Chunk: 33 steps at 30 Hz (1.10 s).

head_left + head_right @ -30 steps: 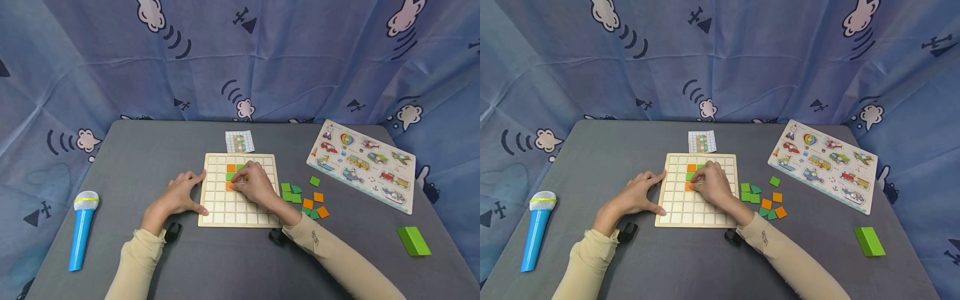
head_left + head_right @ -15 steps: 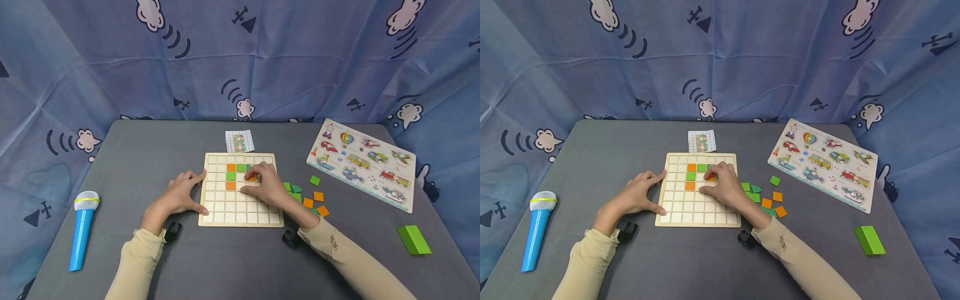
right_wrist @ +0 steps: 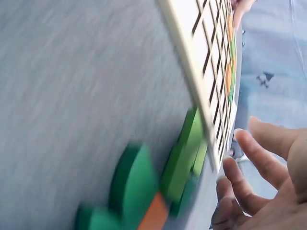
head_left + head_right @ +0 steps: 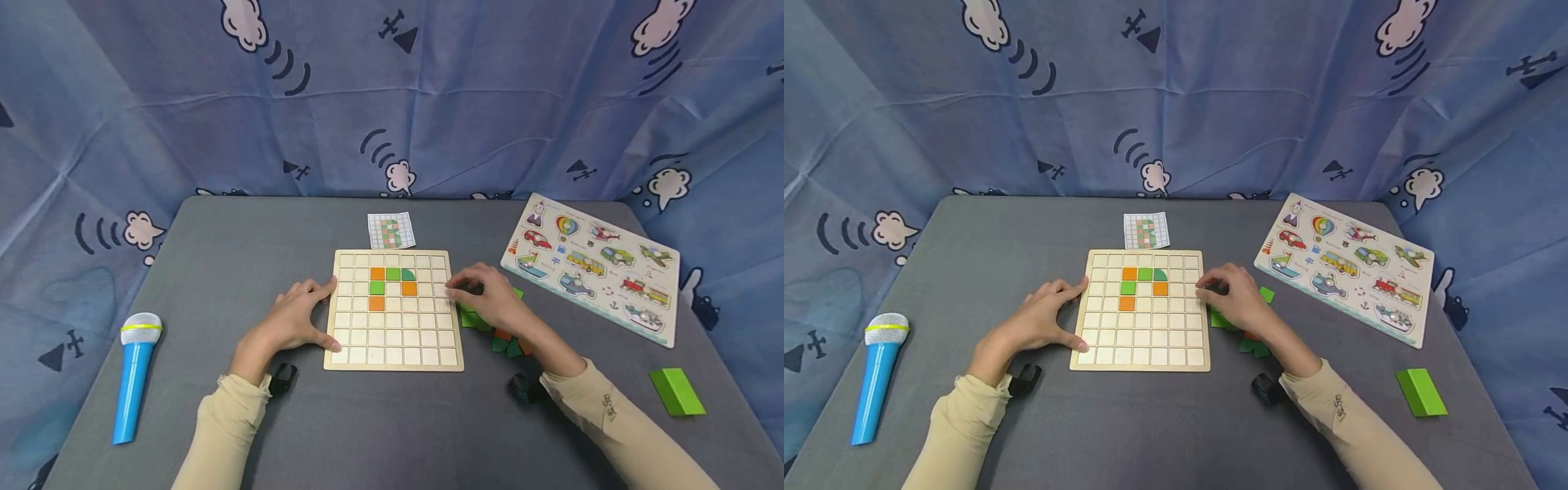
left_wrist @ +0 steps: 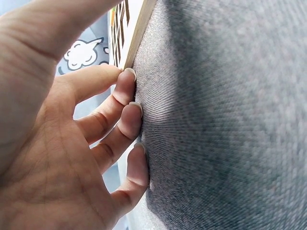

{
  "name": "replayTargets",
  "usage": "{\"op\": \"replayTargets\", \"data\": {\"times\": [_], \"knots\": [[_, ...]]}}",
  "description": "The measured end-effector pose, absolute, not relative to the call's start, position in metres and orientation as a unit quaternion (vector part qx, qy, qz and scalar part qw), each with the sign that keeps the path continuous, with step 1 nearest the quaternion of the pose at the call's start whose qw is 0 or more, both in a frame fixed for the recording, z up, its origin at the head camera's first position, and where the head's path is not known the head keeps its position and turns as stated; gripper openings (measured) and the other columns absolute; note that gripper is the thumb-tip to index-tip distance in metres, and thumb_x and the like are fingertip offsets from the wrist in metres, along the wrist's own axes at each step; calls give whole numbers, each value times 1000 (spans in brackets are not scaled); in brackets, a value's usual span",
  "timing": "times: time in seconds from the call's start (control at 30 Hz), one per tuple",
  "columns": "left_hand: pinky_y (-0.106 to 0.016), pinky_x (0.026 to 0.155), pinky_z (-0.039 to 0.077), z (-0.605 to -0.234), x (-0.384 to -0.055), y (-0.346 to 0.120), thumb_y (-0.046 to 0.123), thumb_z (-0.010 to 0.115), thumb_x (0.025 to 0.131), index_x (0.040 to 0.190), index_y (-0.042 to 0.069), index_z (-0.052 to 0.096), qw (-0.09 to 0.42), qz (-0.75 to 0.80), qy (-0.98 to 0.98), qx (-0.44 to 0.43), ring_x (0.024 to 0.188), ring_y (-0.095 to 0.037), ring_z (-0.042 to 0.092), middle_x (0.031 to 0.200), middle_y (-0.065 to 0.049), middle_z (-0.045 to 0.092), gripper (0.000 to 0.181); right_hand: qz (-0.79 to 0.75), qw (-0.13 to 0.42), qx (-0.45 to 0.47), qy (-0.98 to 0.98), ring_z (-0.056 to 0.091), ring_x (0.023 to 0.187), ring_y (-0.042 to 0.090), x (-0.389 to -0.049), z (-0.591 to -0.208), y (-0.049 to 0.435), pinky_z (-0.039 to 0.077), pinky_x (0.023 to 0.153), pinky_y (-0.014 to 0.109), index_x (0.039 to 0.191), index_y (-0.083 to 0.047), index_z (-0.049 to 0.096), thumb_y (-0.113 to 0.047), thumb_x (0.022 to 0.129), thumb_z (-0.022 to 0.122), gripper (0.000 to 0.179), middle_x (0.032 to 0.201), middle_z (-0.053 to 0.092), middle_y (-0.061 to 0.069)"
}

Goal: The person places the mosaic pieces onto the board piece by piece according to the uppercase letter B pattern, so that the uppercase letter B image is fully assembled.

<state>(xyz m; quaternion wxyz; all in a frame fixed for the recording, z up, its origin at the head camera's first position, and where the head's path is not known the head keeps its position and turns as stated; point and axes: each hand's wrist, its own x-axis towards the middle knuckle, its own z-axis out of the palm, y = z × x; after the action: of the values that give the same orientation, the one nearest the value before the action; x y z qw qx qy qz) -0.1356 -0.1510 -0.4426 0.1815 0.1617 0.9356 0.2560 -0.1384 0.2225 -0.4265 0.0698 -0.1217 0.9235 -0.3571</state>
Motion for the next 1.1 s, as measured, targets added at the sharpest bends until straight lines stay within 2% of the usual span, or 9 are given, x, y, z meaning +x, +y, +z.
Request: {"op": "replayTargets", "data": {"times": [0.17, 0.53, 0.87, 1.1], "knots": [[-54, 99, 35, -442, -135, -151, 45, 100, 68, 168, 14, 33, 183, 250, 938, 158, 125, -32, 49, 136, -14, 55, 124, -344, 81, -112, 929, 61, 104, 32, -137, -428, 244, 47, 85, 42, 115, -7, 79, -14, 99, 77, 18, 116, 69, 16], [-55, 100, 35, -442, -135, -151, 44, 101, 67, 167, 12, 33, 181, 254, 937, 158, 126, -33, 49, 137, -15, 55, 125, -334, 107, -86, 933, 57, 93, 24, -133, -434, 259, 44, 83, 38, 111, -7, 80, -13, 91, 85, 21, 108, 69, 13], [-56, 100, 35, -443, -135, -150, 43, 101, 67, 167, 12, 33, 179, 251, 938, 157, 126, -33, 49, 137, -15, 55, 124, -341, 109, -88, 930, 59, 84, 19, -135, -437, 256, 47, 76, 30, 102, -5, 75, -7, 90, 83, 15, 93, 70, 8], [-55, 99, 35, -442, -135, -150, 44, 100, 68, 167, 13, 33, 180, 254, 937, 156, 127, -33, 48, 136, -14, 55, 125, -355, 86, -81, 928, 59, 82, 19, -137, -433, 249, 45, 72, 28, 99, -6, 75, -8, 95, 78, 5, 89, 70, 7]]}}
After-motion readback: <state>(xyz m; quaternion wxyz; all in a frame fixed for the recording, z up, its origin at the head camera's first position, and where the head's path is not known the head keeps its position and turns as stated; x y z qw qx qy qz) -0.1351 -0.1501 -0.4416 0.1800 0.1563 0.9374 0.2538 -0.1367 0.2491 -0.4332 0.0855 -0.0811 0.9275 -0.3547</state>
